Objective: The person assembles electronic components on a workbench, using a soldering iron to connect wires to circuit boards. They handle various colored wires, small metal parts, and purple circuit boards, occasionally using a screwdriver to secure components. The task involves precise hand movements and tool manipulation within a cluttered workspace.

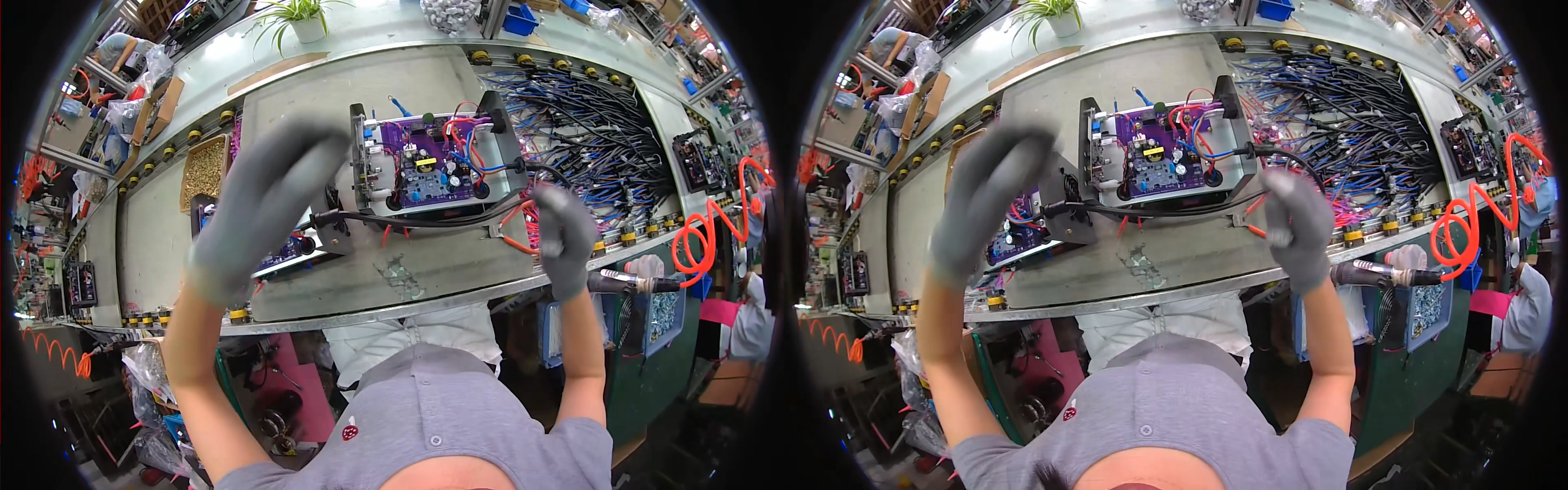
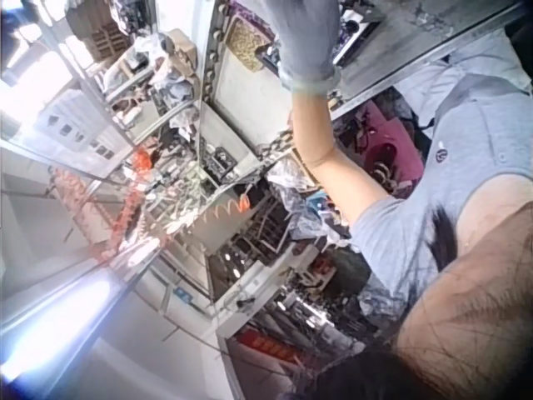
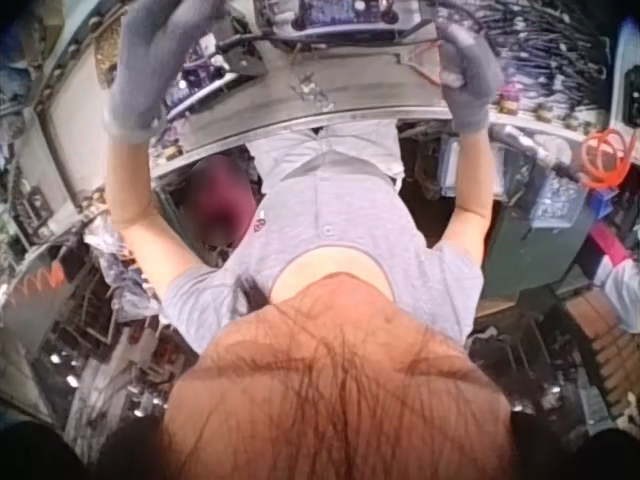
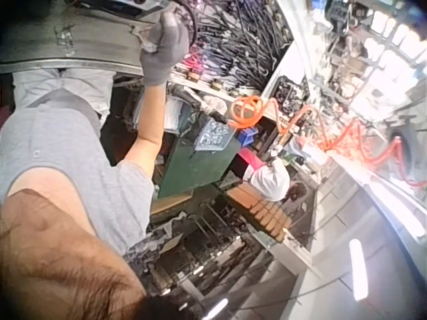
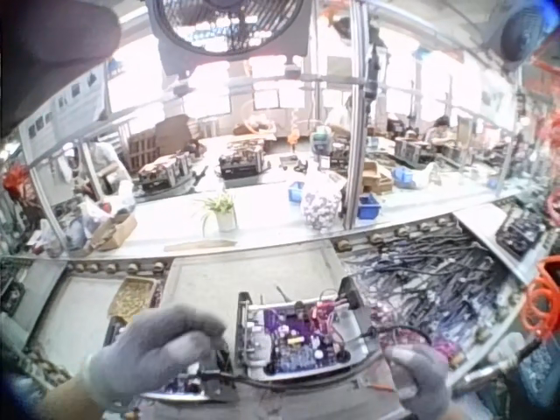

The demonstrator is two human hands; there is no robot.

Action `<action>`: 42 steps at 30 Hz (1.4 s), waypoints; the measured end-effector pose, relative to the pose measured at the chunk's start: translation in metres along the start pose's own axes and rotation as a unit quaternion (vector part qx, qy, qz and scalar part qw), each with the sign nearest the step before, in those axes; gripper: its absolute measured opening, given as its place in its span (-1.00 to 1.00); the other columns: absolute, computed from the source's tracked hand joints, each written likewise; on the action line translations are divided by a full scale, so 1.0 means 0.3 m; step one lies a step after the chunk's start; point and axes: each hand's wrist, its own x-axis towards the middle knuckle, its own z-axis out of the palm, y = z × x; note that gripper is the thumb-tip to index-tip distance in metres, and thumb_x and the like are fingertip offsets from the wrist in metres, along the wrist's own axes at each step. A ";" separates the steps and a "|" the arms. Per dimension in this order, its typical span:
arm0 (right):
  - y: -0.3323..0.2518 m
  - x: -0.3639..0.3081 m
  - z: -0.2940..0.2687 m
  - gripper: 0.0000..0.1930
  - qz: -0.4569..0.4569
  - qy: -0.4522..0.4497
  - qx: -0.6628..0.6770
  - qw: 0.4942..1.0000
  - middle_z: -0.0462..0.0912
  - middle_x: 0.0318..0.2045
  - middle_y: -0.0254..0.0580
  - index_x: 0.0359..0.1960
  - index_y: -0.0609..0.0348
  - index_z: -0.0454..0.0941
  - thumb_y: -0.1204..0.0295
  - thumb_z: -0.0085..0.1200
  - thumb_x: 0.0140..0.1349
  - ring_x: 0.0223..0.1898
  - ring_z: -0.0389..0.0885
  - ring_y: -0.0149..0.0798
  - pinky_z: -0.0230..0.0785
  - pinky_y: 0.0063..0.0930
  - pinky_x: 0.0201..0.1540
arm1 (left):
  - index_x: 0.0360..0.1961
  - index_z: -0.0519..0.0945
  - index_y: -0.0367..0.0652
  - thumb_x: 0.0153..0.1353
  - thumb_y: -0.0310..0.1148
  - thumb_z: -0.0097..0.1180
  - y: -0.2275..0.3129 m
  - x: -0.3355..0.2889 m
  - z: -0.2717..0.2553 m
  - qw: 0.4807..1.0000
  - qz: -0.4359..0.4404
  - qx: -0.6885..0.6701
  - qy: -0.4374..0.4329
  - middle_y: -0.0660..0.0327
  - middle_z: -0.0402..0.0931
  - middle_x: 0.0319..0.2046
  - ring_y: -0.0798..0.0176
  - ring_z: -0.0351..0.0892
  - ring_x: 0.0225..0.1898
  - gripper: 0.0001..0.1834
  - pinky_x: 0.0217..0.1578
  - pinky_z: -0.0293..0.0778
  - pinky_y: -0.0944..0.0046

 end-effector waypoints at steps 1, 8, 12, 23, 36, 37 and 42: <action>-0.011 -0.061 -0.011 -0.71 0.020 -0.052 0.026 0.998 0.67 -0.26 -0.03 -0.04 0.22 0.60 0.60 0.20 0.17 -0.33 0.67 -0.09 0.49 -0.37 -0.28 | -0.08 0.61 -0.27 0.34 -0.42 0.03 -0.009 -0.091 -0.038 0.999 -0.019 -0.014 -0.031 0.22 0.63 -0.34 0.41 0.54 -0.29 -0.78 -0.19 0.47 0.39; 0.009 -0.307 0.089 -0.50 0.172 -0.127 -0.037 0.976 0.61 -0.17 0.04 0.10 0.23 0.48 0.45 0.29 0.09 -0.17 0.63 0.08 0.51 -0.19 -0.17 | -0.08 0.60 -0.35 0.26 -0.57 0.05 -0.317 -0.600 -0.063 0.918 -0.097 0.208 0.323 0.13 0.63 -0.23 0.25 0.60 -0.16 -0.78 -0.03 0.49 0.26; 0.030 -0.231 0.236 -0.31 0.165 -0.065 -0.134 0.975 0.58 -0.15 0.10 0.21 0.22 0.33 0.41 0.33 0.01 -0.16 0.61 0.13 0.49 -0.12 -0.17 | 0.24 0.42 -0.29 0.23 -0.62 -0.05 -0.601 -0.728 -0.102 0.805 -0.260 0.128 0.517 0.13 0.56 -0.02 0.22 0.53 -0.03 -0.49 0.09 0.42 0.21; 0.091 -0.202 0.280 -0.53 0.268 -0.107 -0.079 0.954 0.59 -0.50 -0.03 -0.03 0.20 0.30 0.42 0.25 0.07 -0.48 0.61 0.19 0.44 -0.03 -0.42 | 0.10 0.47 -0.11 0.27 -0.52 0.07 -1.161 -0.700 -0.031 0.866 -0.295 -0.147 0.376 0.27 0.53 -0.23 0.37 0.53 -0.33 -0.65 -0.35 0.52 0.31; 0.226 0.436 0.367 -0.48 0.271 -0.318 -0.274 0.866 0.69 -0.19 0.24 0.07 0.36 0.38 0.22 0.11 0.18 -0.10 0.70 0.19 0.54 -0.02 -0.04 | -0.16 0.65 -0.31 0.17 -0.22 0.17 -0.745 -0.259 -0.296 0.927 -0.293 -0.038 0.233 0.16 0.65 -0.47 0.27 0.63 -0.50 -0.65 -0.47 0.50 0.26; 0.239 0.491 0.404 -0.48 0.270 -0.318 -0.285 0.863 0.68 -0.16 0.25 0.06 0.34 0.41 0.21 0.11 0.18 -0.08 0.69 0.17 0.53 -0.04 -0.02 | -0.22 0.65 -0.31 0.20 -0.14 0.14 -0.730 -0.247 -0.286 0.926 -0.277 -0.013 0.258 0.13 0.64 -0.48 0.26 0.63 -0.50 -0.61 -0.50 0.49 0.20; 0.284 0.629 0.481 -0.46 0.294 -0.359 -0.272 0.843 0.64 -0.01 0.23 0.13 0.28 0.43 0.17 0.08 0.18 0.05 0.64 0.14 0.49 -0.06 0.08 | -0.45 0.59 -0.30 0.30 0.07 0.02 -0.720 -0.103 -0.343 0.912 -0.337 0.108 0.207 0.19 0.48 -0.68 0.22 0.51 -0.71 -0.45 -0.65 0.42 0.15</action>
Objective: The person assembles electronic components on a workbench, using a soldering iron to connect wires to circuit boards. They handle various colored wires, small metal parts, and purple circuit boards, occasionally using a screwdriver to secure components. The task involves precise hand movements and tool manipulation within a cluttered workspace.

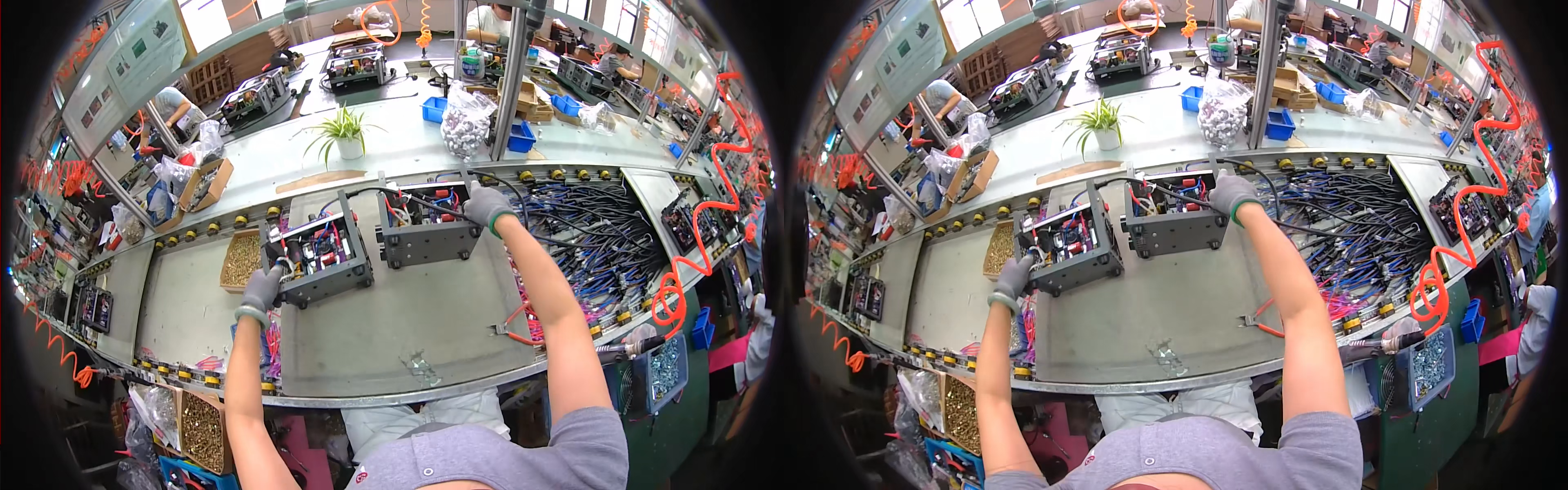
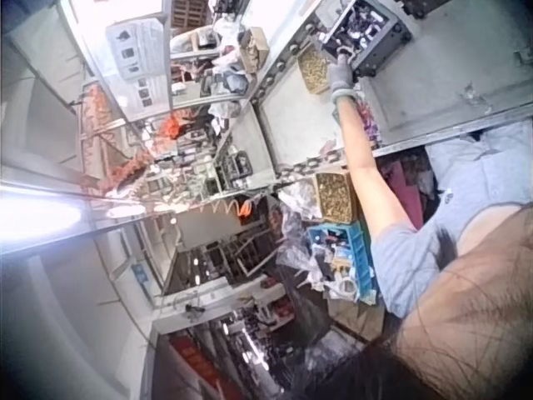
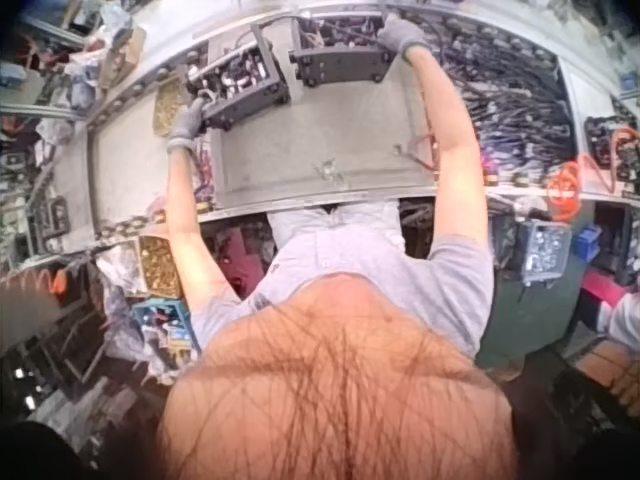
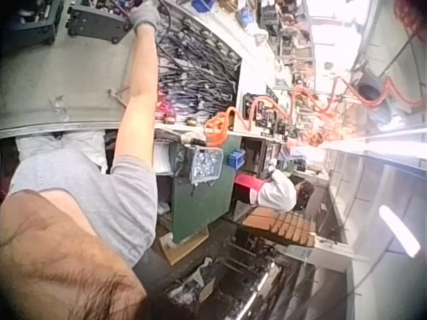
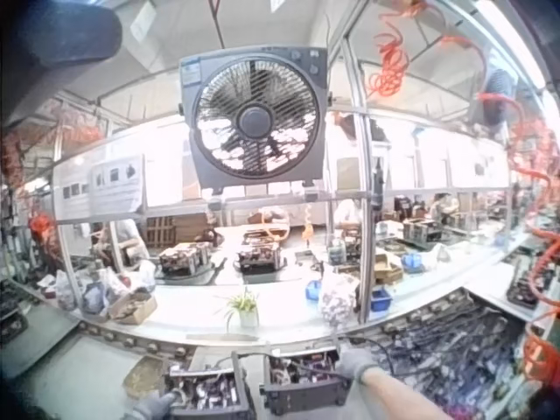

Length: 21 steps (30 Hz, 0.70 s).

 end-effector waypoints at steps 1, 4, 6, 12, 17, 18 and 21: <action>0.007 -0.004 -0.002 -0.48 -0.024 -0.001 -0.015 1.000 0.66 -0.14 0.34 0.11 0.35 0.41 0.26 0.00 0.16 -0.06 0.66 0.21 0.49 -0.02 0.03 | -0.49 0.57 -0.32 0.30 0.03 0.01 -0.002 -0.001 -0.003 0.999 -0.025 -0.023 -0.036 0.17 0.48 -0.68 0.22 0.49 -0.74 -0.46 -0.66 0.42 0.17; 0.053 -0.076 0.008 -0.51 -0.099 0.019 0.017 0.995 0.66 -0.21 0.35 0.02 0.43 0.45 0.31 0.00 0.11 -0.15 0.67 0.24 0.51 -0.01 -0.03 | -0.46 0.53 -0.29 0.28 -0.05 0.03 -0.020 -0.061 -0.011 0.993 -0.046 -0.046 -0.100 0.22 0.38 -0.72 0.27 0.35 -0.82 -0.56 -0.81 0.31 0.22; 0.091 -0.142 0.021 -0.51 -0.102 0.018 0.023 0.994 0.67 -0.19 0.33 -0.03 0.36 0.52 0.20 0.06 0.12 -0.09 0.66 0.24 0.50 -0.03 0.03 | -0.40 0.53 -0.23 0.30 -0.05 0.00 -0.039 -0.156 -0.010 0.992 -0.024 -0.028 -0.117 0.23 0.39 -0.69 0.30 0.39 -0.77 -0.59 -0.78 0.32 0.28; 0.239 -0.392 0.119 -0.50 -0.111 0.064 0.183 0.975 0.68 -0.27 0.16 0.15 0.19 0.41 0.16 0.06 0.27 -0.23 0.68 0.17 0.50 -0.08 -0.13 | -0.31 0.61 -0.31 0.30 -0.02 -0.01 -0.038 -0.417 0.021 0.992 -0.037 -0.070 -0.099 0.13 0.53 -0.59 0.23 0.56 -0.63 -0.52 -0.68 0.46 0.21; 0.328 -0.570 0.184 -0.43 -0.270 0.150 0.314 0.898 0.66 -0.40 0.01 0.29 0.14 0.33 0.25 0.17 0.28 -0.36 0.68 -0.12 0.49 -0.31 -0.27 | -0.37 0.61 -0.31 0.30 -0.07 0.01 -0.028 -0.459 0.029 0.988 -0.069 -0.100 -0.095 0.15 0.52 -0.63 0.26 0.54 -0.69 -0.56 -0.71 0.44 0.25; 0.338 -0.591 0.185 -0.54 -0.245 0.141 0.222 0.933 0.66 -0.44 -0.06 0.16 0.17 0.48 0.31 0.23 0.26 -0.37 0.69 -0.24 0.48 -0.33 -0.30 | -0.39 0.60 -0.31 0.30 -0.07 0.01 -0.033 -0.458 0.030 0.988 -0.065 -0.111 -0.089 0.16 0.52 -0.64 0.27 0.53 -0.69 -0.56 -0.72 0.43 0.26; 0.347 -0.536 0.129 -0.71 -0.223 0.090 0.328 0.913 0.68 -0.45 -0.10 -0.06 0.21 0.62 0.38 0.27 0.21 -0.42 0.67 -0.31 0.47 -0.39 -0.34 | -0.36 0.60 -0.26 0.29 -0.15 0.01 -0.054 -0.443 0.041 0.989 -0.059 -0.109 -0.084 0.21 0.52 -0.64 0.29 0.52 -0.69 -0.65 -0.71 0.39 0.26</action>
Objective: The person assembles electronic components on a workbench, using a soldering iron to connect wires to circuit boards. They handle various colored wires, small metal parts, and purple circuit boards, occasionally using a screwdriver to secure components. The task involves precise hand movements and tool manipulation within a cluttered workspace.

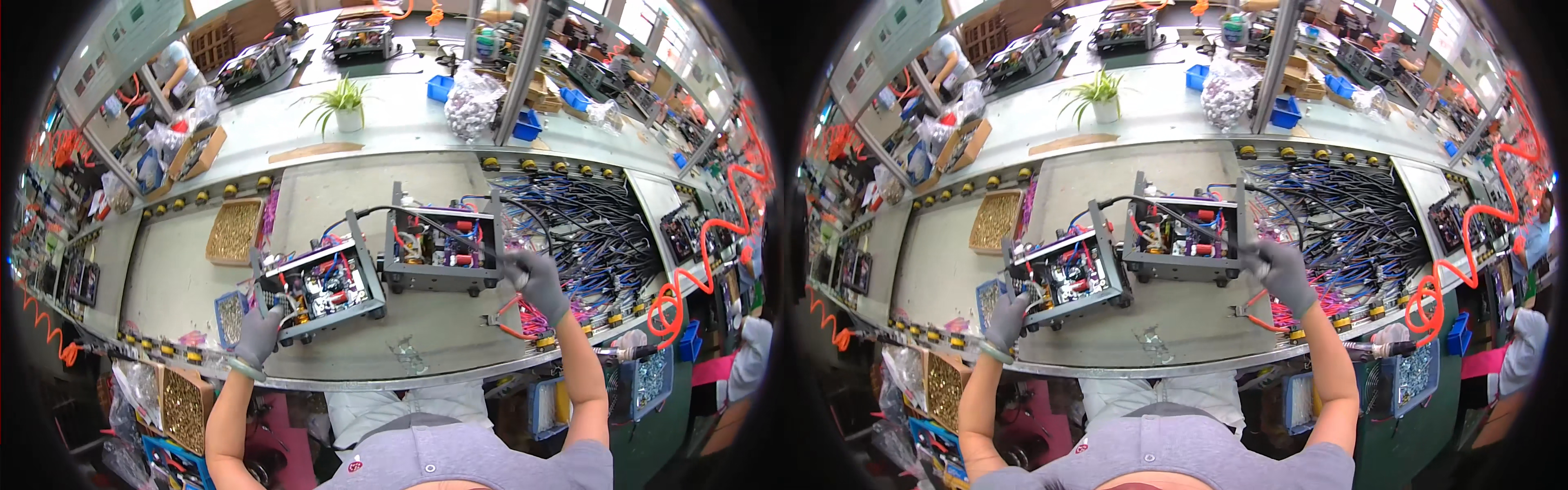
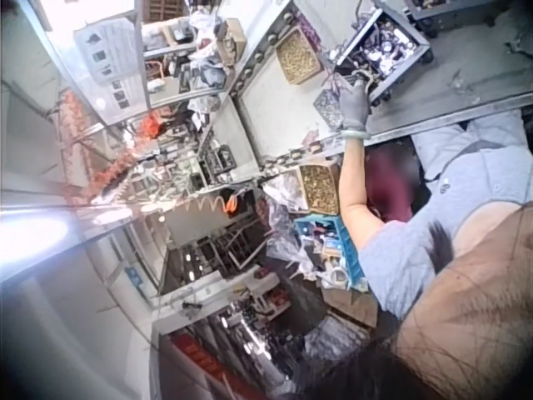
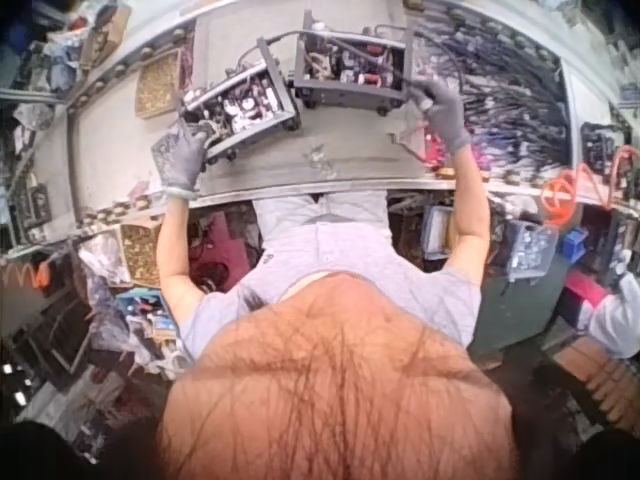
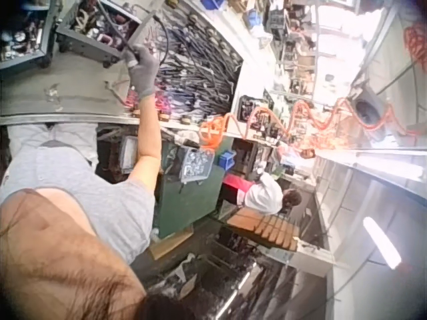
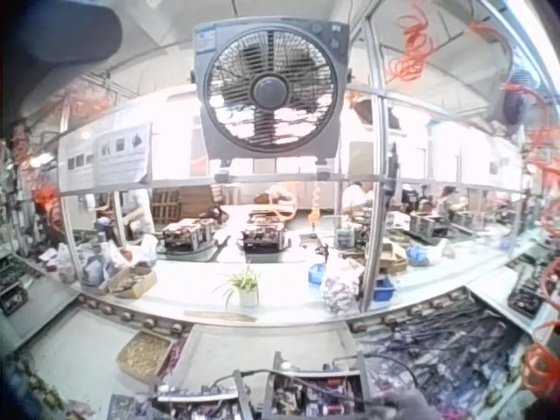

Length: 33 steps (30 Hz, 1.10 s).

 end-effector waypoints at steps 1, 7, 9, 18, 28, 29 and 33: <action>-0.001 0.058 -0.013 -0.84 -0.068 0.117 -0.030 0.990 0.68 -0.46 -0.14 -0.24 0.20 0.69 0.45 0.30 0.15 -0.48 0.63 -0.34 0.46 -0.44 -0.36 | -0.33 0.60 -0.26 0.28 -0.17 0.01 -0.008 0.011 0.001 1.000 0.013 0.012 0.013 0.22 0.52 -0.63 0.29 0.51 -0.69 -0.67 -0.70 0.38 0.26; -0.042 0.508 -0.025 -0.60 0.064 0.162 -0.188 0.967 0.67 -0.08 0.02 0.03 0.06 0.59 0.11 0.13 0.26 -0.03 0.65 0.01 0.46 -0.16 0.05 | -0.34 0.62 -0.22 0.25 -0.20 0.02 -0.049 0.090 0.008 0.996 0.048 -0.059 0.053 0.29 0.47 -0.62 0.37 0.44 -0.63 -0.71 -0.59 0.36 0.29; -0.058 0.558 0.022 -0.33 0.158 -0.037 -0.294 0.942 0.55 0.14 0.12 0.23 0.19 0.39 -0.06 0.07 0.24 0.14 0.55 0.08 0.41 -0.13 0.17 | -0.33 0.62 -0.23 0.24 -0.21 0.03 -0.051 0.120 -0.002 0.993 0.088 -0.029 0.070 0.29 0.48 -0.62 0.38 0.42 -0.64 -0.71 -0.59 0.35 0.29; 0.028 0.352 0.145 -0.50 0.141 0.105 -0.250 0.952 0.65 -0.04 0.06 0.12 0.14 0.51 0.40 0.08 0.07 -0.07 0.67 0.08 0.49 -0.12 0.04 | -0.15 0.62 -0.33 0.31 -0.20 0.07 -0.124 0.125 0.022 0.949 0.247 0.036 0.192 0.27 0.53 -0.54 0.37 0.47 -0.53 -0.65 -0.49 0.40 0.23; -0.109 0.064 0.129 -0.56 -0.032 0.291 -0.045 0.955 0.67 -0.34 -0.04 -0.08 0.24 0.54 0.75 0.06 -0.08 -0.25 0.73 -0.11 0.57 -0.34 -0.22 | 0.13 0.38 -0.47 0.34 -0.19 0.04 -0.392 -0.086 0.193 0.940 0.256 0.088 0.207 -0.16 0.56 -0.11 -0.15 0.54 -0.14 -0.47 -0.02 0.41 -0.01; -0.120 0.051 0.108 -0.58 -0.043 0.302 -0.044 0.951 0.66 -0.36 -0.05 -0.09 0.25 0.54 0.76 0.06 -0.07 -0.26 0.73 -0.13 0.57 -0.37 -0.25 | 0.16 0.37 -0.47 0.36 -0.20 0.00 -0.432 -0.099 0.212 0.944 0.266 0.059 0.185 -0.17 0.52 -0.03 -0.11 0.51 -0.06 -0.46 0.03 0.39 0.02; -0.133 0.089 0.004 -0.70 -0.137 0.253 -0.114 0.951 0.67 -0.33 -0.03 -0.18 0.22 0.58 0.71 0.10 0.01 -0.27 0.71 -0.11 0.55 -0.37 -0.25 | 0.29 0.20 -0.48 0.40 -0.01 -0.02 -0.617 -0.107 0.286 0.898 0.346 0.161 0.218 -0.20 0.36 0.14 -0.06 0.40 0.16 -0.26 0.20 0.28 -0.01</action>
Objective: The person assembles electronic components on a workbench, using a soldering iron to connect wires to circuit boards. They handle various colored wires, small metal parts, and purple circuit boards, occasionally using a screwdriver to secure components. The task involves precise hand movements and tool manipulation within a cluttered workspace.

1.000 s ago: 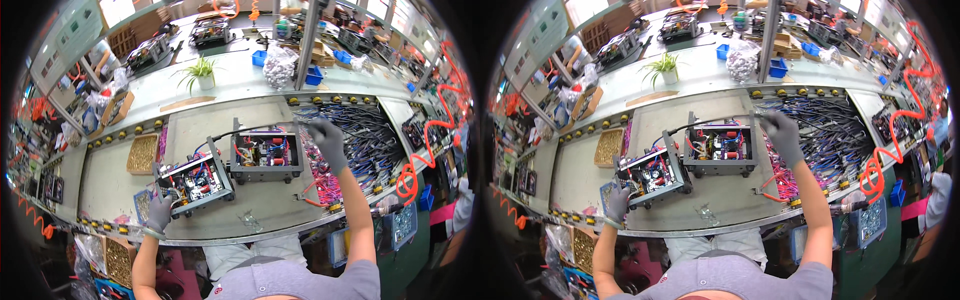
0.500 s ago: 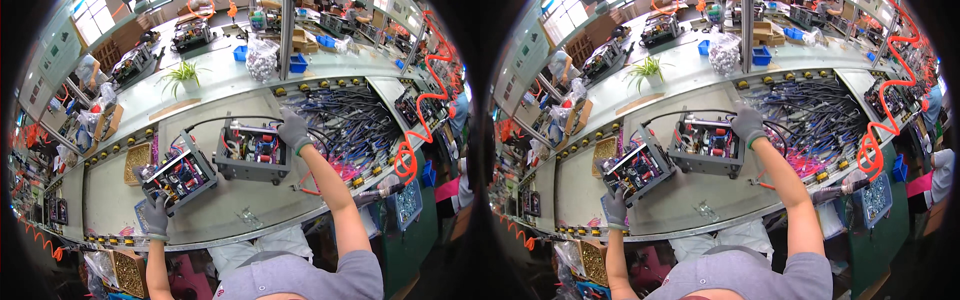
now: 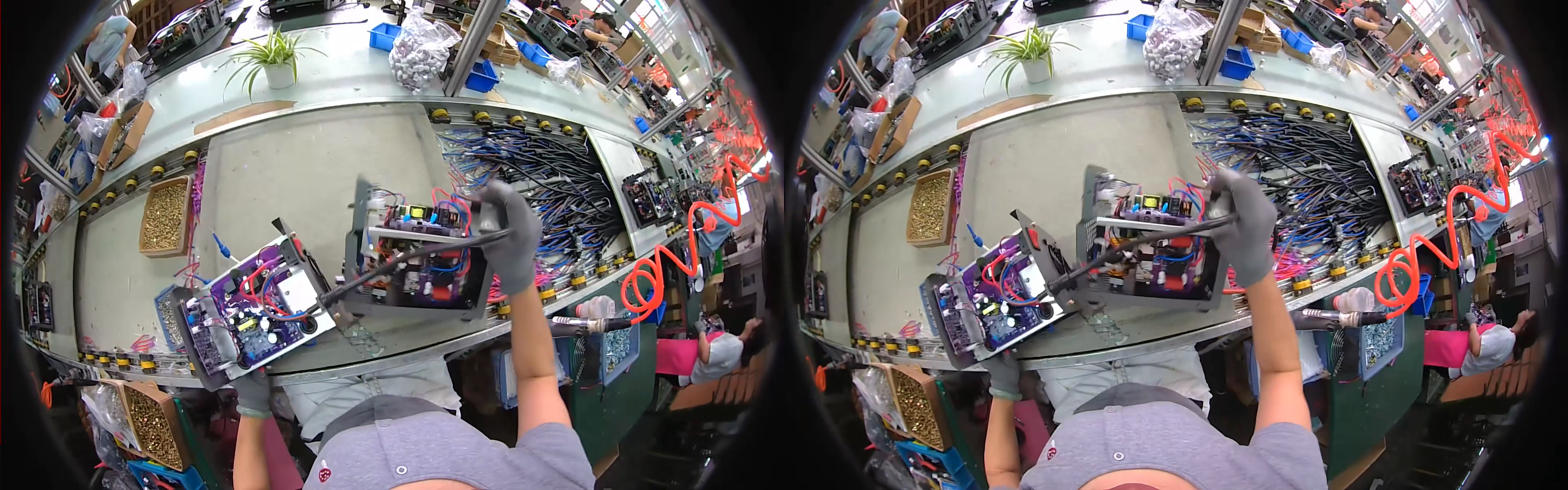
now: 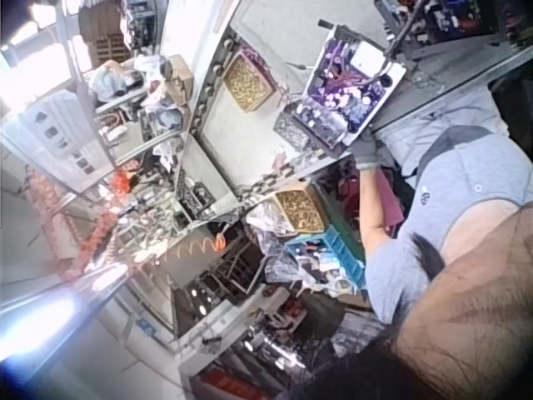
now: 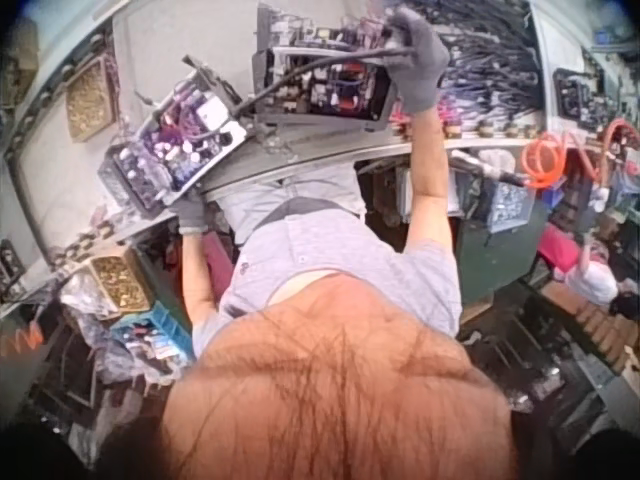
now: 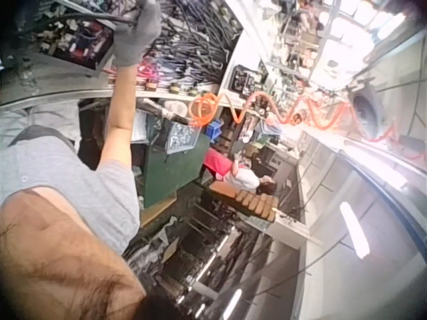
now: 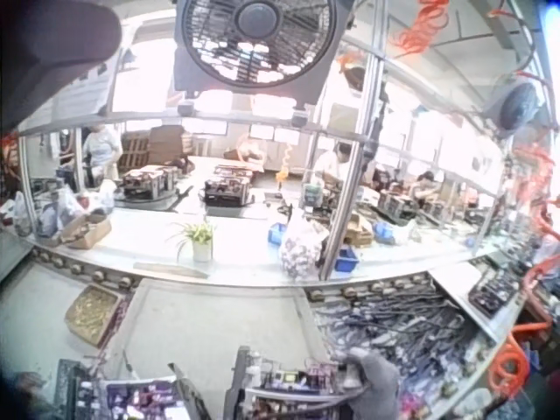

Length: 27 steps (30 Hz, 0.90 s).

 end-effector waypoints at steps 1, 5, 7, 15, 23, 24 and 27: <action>0.012 0.032 0.002 -0.71 -0.040 -0.021 -0.006 0.999 0.67 -0.32 -0.03 -0.17 0.22 0.57 0.67 0.12 0.02 -0.26 0.71 -0.07 0.55 -0.34 -0.24 | 0.29 0.20 -0.45 0.40 0.02 -0.01 -0.034 -0.027 0.011 0.996 -0.036 -0.084 0.005 -0.17 0.37 0.13 -0.05 0.41 0.15 -0.25 0.21 0.27 -0.01; 0.063 0.146 0.063 -0.71 -0.184 -0.041 -0.015 0.982 0.68 -0.24 0.01 -0.09 0.24 0.54 0.57 0.17 0.11 -0.21 0.69 0.06 0.55 -0.23 -0.14 | 0.30 0.21 -0.36 0.36 0.11 0.02 -0.165 -0.098 0.045 0.989 -0.110 -0.076 -0.061 -0.08 0.38 0.16 -0.02 0.40 0.18 -0.22 0.25 0.25 -0.01; 0.083 0.148 0.093 -0.76 -0.210 -0.011 -0.020 0.977 0.69 -0.21 0.04 -0.09 0.26 0.53 0.67 0.11 0.19 -0.20 0.72 0.02 0.57 -0.30 -0.14 | 0.34 0.23 -0.33 0.33 0.14 0.01 -0.199 -0.131 0.056 0.982 -0.147 -0.108 -0.043 -0.04 0.36 0.23 -0.02 0.37 0.25 -0.19 0.31 0.21 0.01; 0.130 -0.231 -0.064 -0.54 -0.104 0.099 -0.037 0.989 0.52 0.08 0.29 0.23 0.39 0.24 0.41 0.05 0.41 0.07 0.58 0.17 0.50 -0.13 0.09 | 0.33 0.19 -0.40 0.40 0.13 -0.09 -0.189 -0.203 0.050 0.979 -0.127 -0.144 -0.064 -0.14 0.27 0.27 -0.09 0.26 0.28 -0.21 0.35 0.05 -0.06; 0.102 -0.325 -0.086 -0.55 0.000 0.049 -0.112 0.992 0.33 0.29 0.22 0.26 0.32 0.26 0.31 -0.02 0.47 0.32 0.34 0.03 0.28 -0.16 0.32 | 0.06 0.48 -0.32 0.33 -0.17 0.14 -0.141 -0.206 0.006 0.889 -0.221 -0.395 -0.063 0.06 0.58 -0.06 0.13 0.59 -0.06 -0.55 0.00 0.51 0.07; 0.100 -0.325 -0.074 -0.53 0.014 0.064 -0.082 0.994 0.30 0.31 0.20 0.29 0.30 0.23 0.29 -0.03 0.48 0.32 0.34 0.01 0.27 -0.13 0.33 | 0.07 0.48 -0.32 0.33 -0.17 0.14 -0.135 -0.213 0.003 0.903 -0.256 -0.341 -0.058 0.06 0.58 -0.06 0.13 0.58 -0.05 -0.55 0.00 0.51 0.07; 0.104 -0.330 -0.021 -0.66 -0.001 0.152 -0.111 0.982 0.43 0.21 0.05 0.13 0.35 0.40 0.32 -0.11 0.51 0.22 0.45 -0.18 0.31 -0.24 0.29 | 0.08 0.48 -0.32 0.32 -0.18 0.14 -0.110 -0.231 -0.011 0.926 -0.260 -0.270 -0.047 0.07 0.57 -0.05 0.14 0.58 -0.04 -0.55 0.01 0.51 0.08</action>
